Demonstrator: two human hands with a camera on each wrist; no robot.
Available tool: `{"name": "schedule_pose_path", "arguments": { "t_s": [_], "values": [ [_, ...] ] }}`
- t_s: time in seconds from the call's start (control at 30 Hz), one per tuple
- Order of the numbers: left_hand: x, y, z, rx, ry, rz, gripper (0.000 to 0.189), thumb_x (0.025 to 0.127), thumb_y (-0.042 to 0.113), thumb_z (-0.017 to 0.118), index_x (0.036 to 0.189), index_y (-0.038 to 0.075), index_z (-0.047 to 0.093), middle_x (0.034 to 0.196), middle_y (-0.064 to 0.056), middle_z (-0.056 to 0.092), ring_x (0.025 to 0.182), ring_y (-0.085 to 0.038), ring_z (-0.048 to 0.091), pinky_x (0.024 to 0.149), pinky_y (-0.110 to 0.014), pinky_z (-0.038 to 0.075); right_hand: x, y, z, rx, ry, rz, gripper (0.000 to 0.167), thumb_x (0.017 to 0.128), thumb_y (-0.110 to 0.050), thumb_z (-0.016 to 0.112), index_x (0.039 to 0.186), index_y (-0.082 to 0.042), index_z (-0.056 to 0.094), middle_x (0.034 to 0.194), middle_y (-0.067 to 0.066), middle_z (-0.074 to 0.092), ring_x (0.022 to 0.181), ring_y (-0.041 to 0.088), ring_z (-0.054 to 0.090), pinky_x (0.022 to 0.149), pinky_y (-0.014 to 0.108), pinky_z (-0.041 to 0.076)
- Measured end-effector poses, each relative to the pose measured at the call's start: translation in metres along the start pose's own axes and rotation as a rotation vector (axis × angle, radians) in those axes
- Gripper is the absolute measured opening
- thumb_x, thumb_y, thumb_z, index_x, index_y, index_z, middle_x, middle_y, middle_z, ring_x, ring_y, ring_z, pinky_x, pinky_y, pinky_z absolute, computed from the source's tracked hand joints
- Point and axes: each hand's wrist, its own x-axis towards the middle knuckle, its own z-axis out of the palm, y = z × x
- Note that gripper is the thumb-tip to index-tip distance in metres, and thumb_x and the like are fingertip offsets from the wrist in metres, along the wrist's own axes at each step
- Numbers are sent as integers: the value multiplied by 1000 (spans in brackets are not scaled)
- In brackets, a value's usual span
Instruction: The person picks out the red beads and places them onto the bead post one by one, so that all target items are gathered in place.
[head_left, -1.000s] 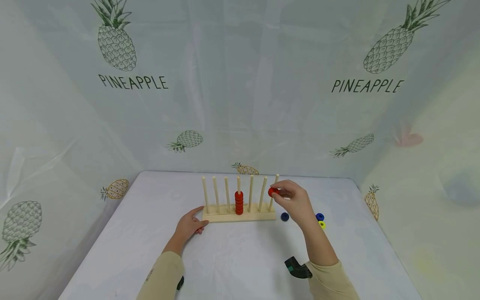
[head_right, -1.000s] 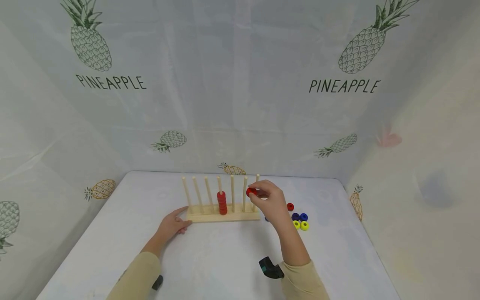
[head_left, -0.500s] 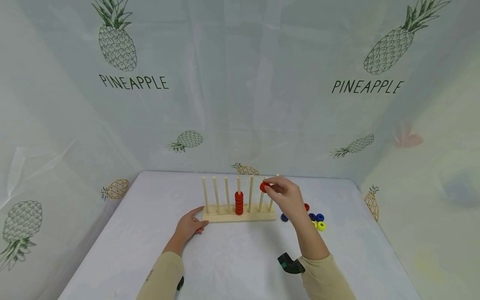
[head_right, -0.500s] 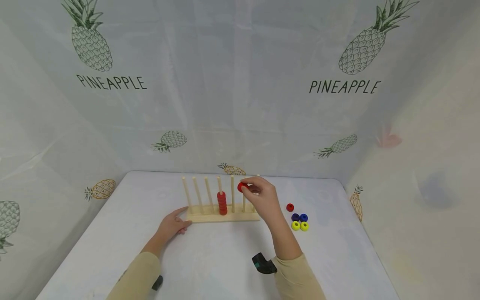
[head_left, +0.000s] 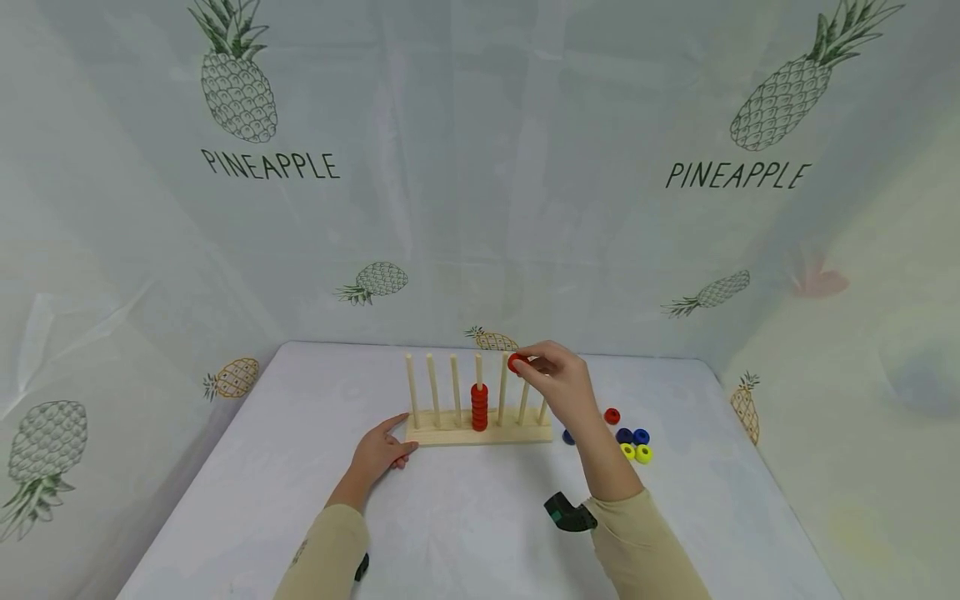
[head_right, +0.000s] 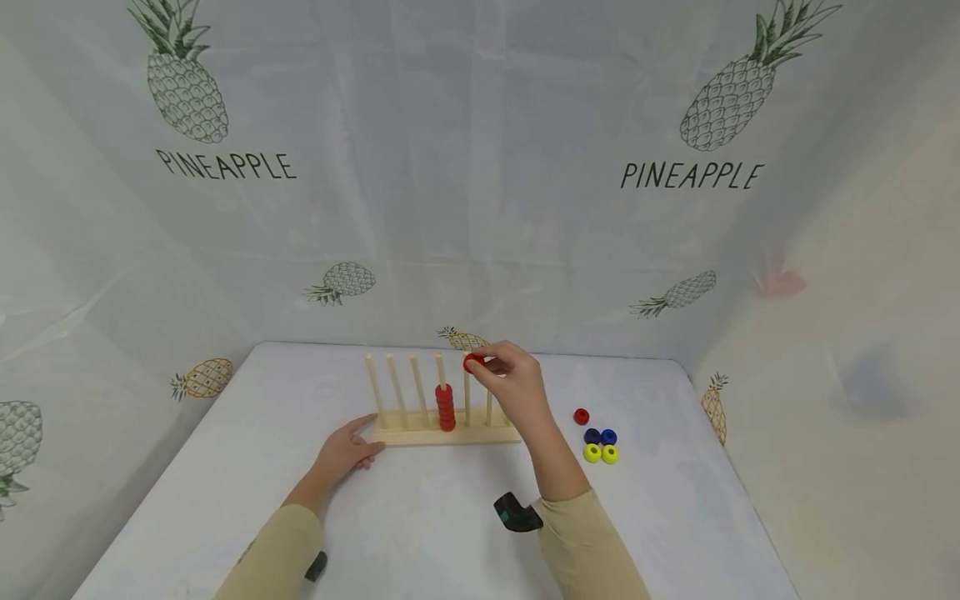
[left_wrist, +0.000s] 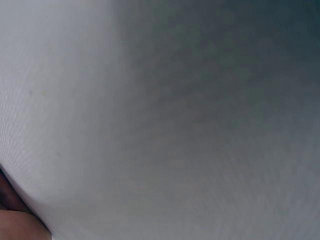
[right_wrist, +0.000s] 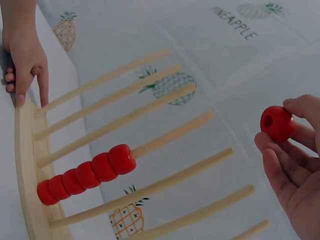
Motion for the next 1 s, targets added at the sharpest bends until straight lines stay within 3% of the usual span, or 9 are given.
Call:
{"name": "schedule_pose_path", "arguments": {
  "t_s": [0.43,0.73,1.0],
  "values": [
    [-1,1,0,-9,1,-3,69,84,14,78,145,8,47,57,-2,62,46,-10,55,46,-23,45,16,3,15,-2,35,-40,17,83,-16,79,97,-7,75,91,2,67,76,19,61,74,39,52],
    [-1,2,-1,-11,-2,3,69,84,13,78,145,7,46,57,-3,62,45,-10,54,46,-23,45,24,5,26,44,47,1,17,80,-16,82,94,-9,75,85,2,62,70,20,51,61,26,43],
    [-1,0,-1,-11,-1,11,69,84,14,78,145,8,47,57,-2,62,46,-10,54,46,-23,45,29,6,35,27,48,-41,18,80,-18,82,96,-11,75,91,-1,64,71,19,50,62,27,41]
  ]
}}
